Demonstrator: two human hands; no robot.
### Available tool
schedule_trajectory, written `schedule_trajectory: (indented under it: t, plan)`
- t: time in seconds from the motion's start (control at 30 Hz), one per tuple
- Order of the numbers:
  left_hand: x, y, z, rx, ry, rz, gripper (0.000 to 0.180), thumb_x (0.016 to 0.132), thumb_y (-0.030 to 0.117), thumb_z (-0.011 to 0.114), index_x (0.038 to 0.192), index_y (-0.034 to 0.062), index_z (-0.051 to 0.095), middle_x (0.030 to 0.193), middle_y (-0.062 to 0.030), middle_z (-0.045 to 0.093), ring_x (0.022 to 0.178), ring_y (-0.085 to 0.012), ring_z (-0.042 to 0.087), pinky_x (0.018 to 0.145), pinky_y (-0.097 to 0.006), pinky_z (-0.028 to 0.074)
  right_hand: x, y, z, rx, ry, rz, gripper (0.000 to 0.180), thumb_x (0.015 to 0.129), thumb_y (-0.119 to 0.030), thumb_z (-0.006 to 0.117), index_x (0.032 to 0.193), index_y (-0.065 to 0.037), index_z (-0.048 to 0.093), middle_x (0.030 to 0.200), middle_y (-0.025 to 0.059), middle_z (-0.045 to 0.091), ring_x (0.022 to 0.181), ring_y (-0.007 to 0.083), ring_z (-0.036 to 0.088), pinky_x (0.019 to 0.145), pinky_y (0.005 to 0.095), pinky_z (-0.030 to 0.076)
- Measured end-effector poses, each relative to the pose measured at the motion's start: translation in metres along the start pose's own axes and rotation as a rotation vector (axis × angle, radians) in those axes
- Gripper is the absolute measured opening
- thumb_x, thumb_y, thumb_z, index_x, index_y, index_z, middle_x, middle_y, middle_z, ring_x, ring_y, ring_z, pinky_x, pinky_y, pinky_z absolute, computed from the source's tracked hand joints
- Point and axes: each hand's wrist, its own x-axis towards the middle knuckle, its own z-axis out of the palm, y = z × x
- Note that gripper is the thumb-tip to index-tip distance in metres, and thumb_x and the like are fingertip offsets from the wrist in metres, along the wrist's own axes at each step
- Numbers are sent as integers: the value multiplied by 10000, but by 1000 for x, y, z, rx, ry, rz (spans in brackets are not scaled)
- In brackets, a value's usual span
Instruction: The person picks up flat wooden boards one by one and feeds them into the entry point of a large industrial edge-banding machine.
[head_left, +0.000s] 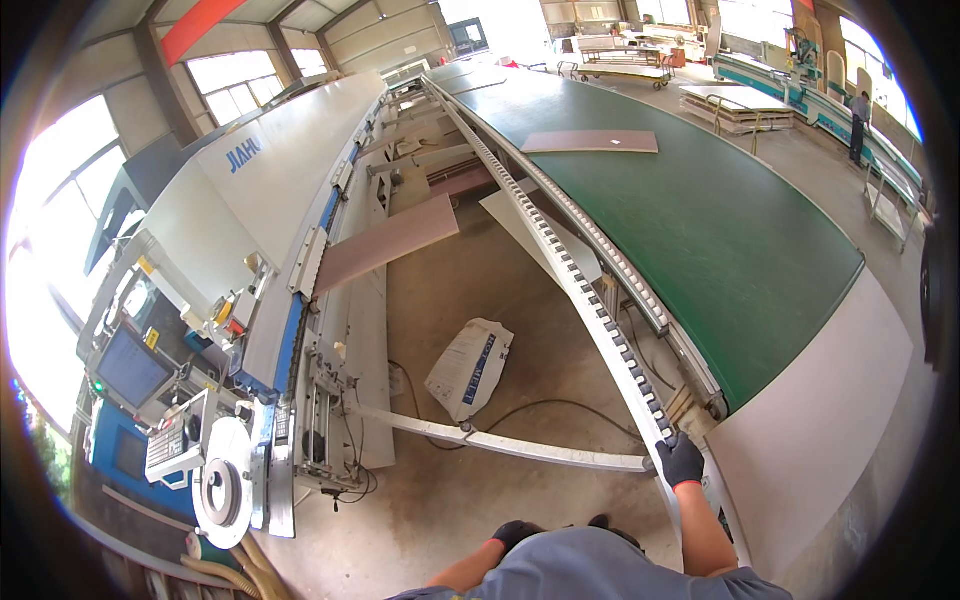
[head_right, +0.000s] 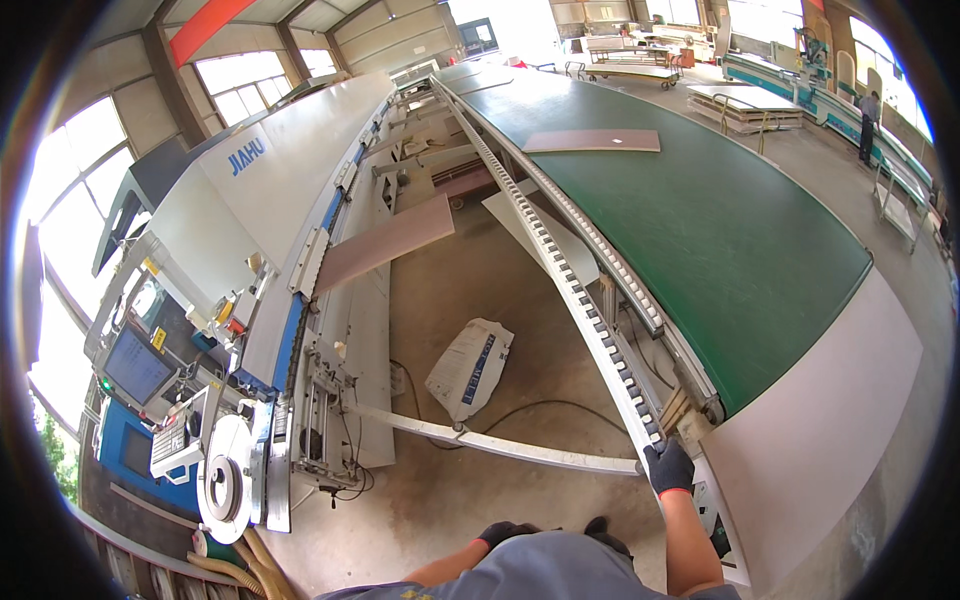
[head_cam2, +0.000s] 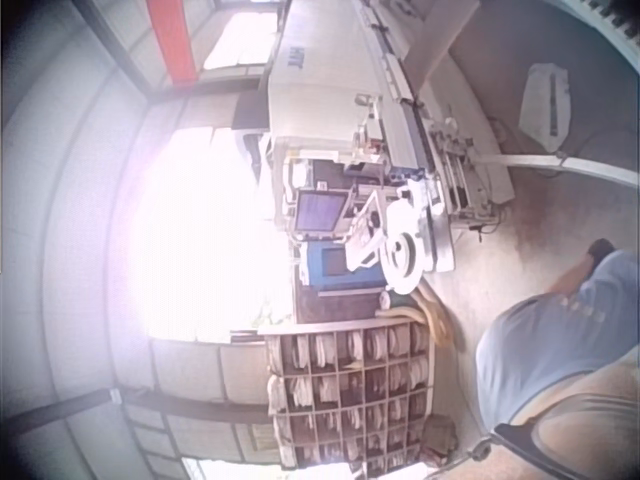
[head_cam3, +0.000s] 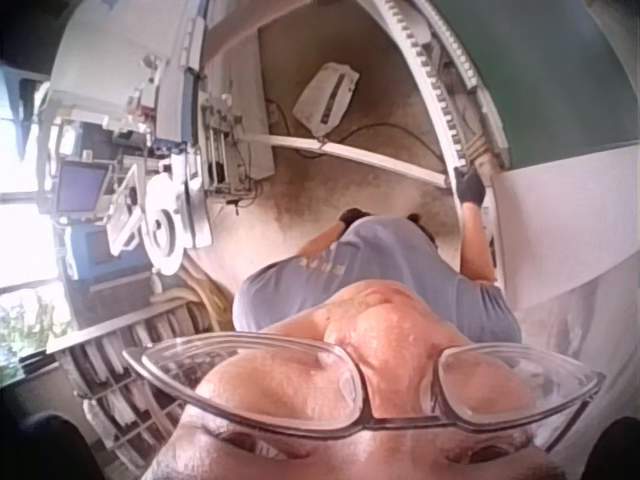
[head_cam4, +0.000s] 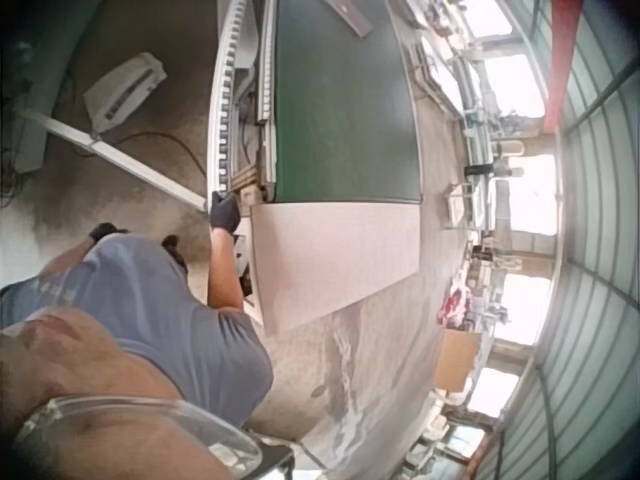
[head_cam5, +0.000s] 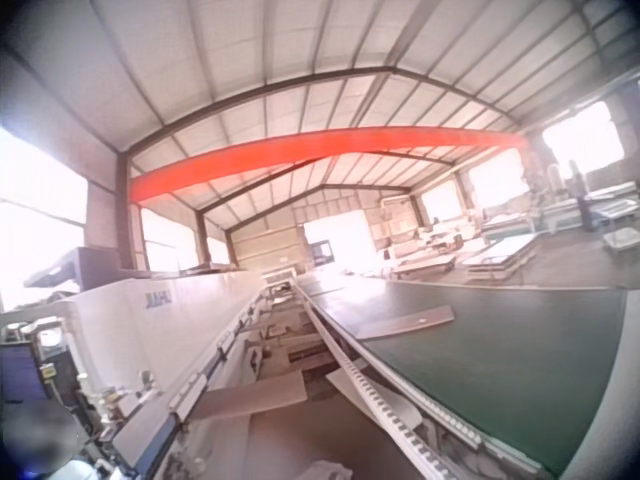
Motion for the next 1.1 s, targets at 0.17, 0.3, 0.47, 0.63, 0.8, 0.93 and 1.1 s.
schedule_trajectory:
  t: [0.17, 0.3, 0.47, 0.63, 0.8, 0.93, 1.1]
  plan:
    - [23, -81, 13, 473, -81, 90, 313, 852, 297, 503, 1136, 209, 600, 1029, -139, 642, 945, -320, 617, 799, -403, 491, 0, -5, 4, 1, 41, 1, 368, 736, -372, 651, 839, -34, 550, 792, 208, 624, 761, 387, 608, 688, 466, 472]
    - [23, -180, 40, 495, 207, 152, 287, 818, 176, 579, 1095, 102, 584, 933, -85, 662, 762, -227, 647, 611, -338, 518, -3, -17, -3, -31, 37, 23, 403, 717, -393, 663, 873, -35, 565, 822, 209, 635, 786, 380, 616, 704, 463, 476]
    - [13, -227, 52, -513, -91, -315, 302, 872, 184, 460, 1169, 140, 492, 988, -48, 616, 743, -186, 584, 532, -289, 449, -7, -17, -6, -29, 52, 39, 494, 680, -449, 689, 913, -26, 587, 850, 209, 643, 804, 378, 618, 714, 465, 474]
    - [2, -264, 72, -266, 46, -238, 237, 869, 232, 542, 1088, 156, 586, 825, -54, 646, 655, -178, 610, 495, -285, 450, -6, -24, 2, -88, 119, 41, 445, 706, -455, 660, 834, -33, 605, 795, 199, 641, 768, 376, 619, 694, 460, 478]
    - [-6, -294, 105, 132, 120, -229, 422, 878, 397, 405, 1157, 131, 576, 1105, -149, 620, 1047, -320, 580, 869, -413, 464, -9, -34, 0, -103, 120, 62, 444, 713, -463, 662, 802, -34, 594, 792, 202, 635, 776, 378, 613, 696, 463, 473]
    - [-14, -269, 104, 178, 87, -78, 383, 867, 357, 481, 1167, 125, 540, 1024, -170, 635, 966, -352, 597, 785, -455, 484, -12, -30, 0, -126, 129, 58, 453, 711, -484, 660, 792, -43, 593, 788, 198, 636, 766, 373, 615, 690, 465, 474]
    - [-25, -262, 102, -43, 111, -240, 348, 860, 350, 495, 1145, 165, 568, 1097, -108, 621, 989, -309, 594, 802, -433, 496, -7, -28, 6, -177, 132, 68, 429, 713, -467, 654, 789, -49, 605, 790, 172, 642, 770, 356, 619, 695, 445, 483]
